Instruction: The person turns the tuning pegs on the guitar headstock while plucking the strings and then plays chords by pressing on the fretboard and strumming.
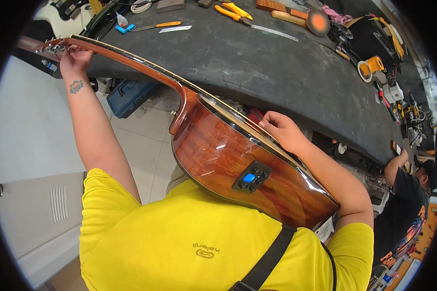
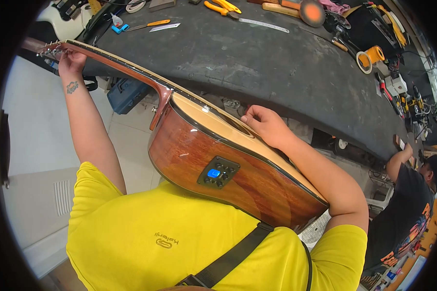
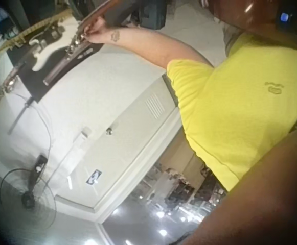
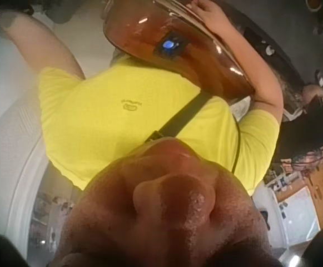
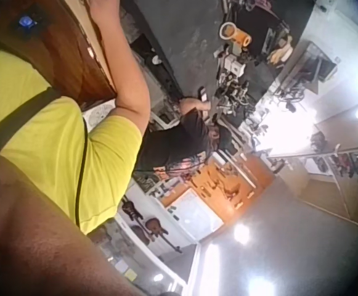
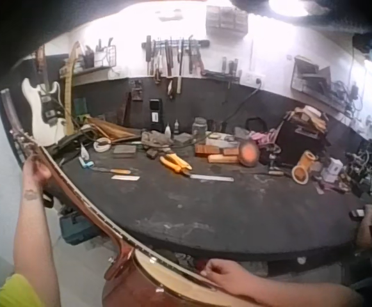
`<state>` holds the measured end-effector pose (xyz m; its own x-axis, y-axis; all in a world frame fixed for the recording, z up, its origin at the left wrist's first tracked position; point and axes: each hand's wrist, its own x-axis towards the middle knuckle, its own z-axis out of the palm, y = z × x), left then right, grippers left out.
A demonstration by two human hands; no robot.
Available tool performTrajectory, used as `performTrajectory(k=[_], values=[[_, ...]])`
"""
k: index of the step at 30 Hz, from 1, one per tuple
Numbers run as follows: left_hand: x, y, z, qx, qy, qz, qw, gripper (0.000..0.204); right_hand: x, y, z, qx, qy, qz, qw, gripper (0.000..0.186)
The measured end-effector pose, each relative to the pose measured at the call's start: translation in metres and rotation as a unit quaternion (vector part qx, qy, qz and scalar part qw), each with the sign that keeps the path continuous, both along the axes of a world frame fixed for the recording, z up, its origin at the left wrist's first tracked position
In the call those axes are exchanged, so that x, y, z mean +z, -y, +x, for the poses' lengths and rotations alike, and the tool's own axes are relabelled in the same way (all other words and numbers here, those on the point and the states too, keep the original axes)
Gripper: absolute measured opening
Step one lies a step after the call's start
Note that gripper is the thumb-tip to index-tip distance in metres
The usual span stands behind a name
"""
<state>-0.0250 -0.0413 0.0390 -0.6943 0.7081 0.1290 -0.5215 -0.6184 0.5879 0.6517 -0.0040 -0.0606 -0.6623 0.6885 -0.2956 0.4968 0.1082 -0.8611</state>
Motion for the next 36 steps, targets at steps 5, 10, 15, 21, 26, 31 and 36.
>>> performTrajectory(k=[5,10,15,21,26,31,36], values=[[-0.006,0.008,0.048,0.105,-0.086,-0.011,0.991,0.019,-0.003,-0.002,0.001,-0.014,-0.008,-0.013,1.0,0.029],[-0.014,0.011,0.048,0.291,-0.246,-0.131,0.915,0.025,-0.001,-0.003,-0.003,-0.004,-0.022,-0.021,1.0,0.027],[-0.012,0.005,0.043,0.392,-0.332,-0.196,0.835,0.026,-0.004,-0.001,0.0,-0.012,-0.043,-0.036,0.998,0.026],[-0.007,0.005,0.054,0.395,-0.327,-0.212,0.832,0.024,-0.002,0.001,0.002,-0.009,-0.048,-0.028,0.998,0.026],[-0.007,0.005,0.057,0.393,-0.33,-0.206,0.833,0.022,0.003,0.002,0.002,-0.007,-0.028,-0.025,0.999,0.026],[-0.007,0.005,0.059,0.395,-0.323,-0.195,0.838,0.02,0.005,0.0,0.0,0.0,-0.02,-0.025,0.999,0.027],[-0.006,0.002,0.068,0.374,-0.322,-0.164,0.854,0.021,0.006,0.001,0.002,-0.005,-0.019,-0.03,0.999,0.028]])
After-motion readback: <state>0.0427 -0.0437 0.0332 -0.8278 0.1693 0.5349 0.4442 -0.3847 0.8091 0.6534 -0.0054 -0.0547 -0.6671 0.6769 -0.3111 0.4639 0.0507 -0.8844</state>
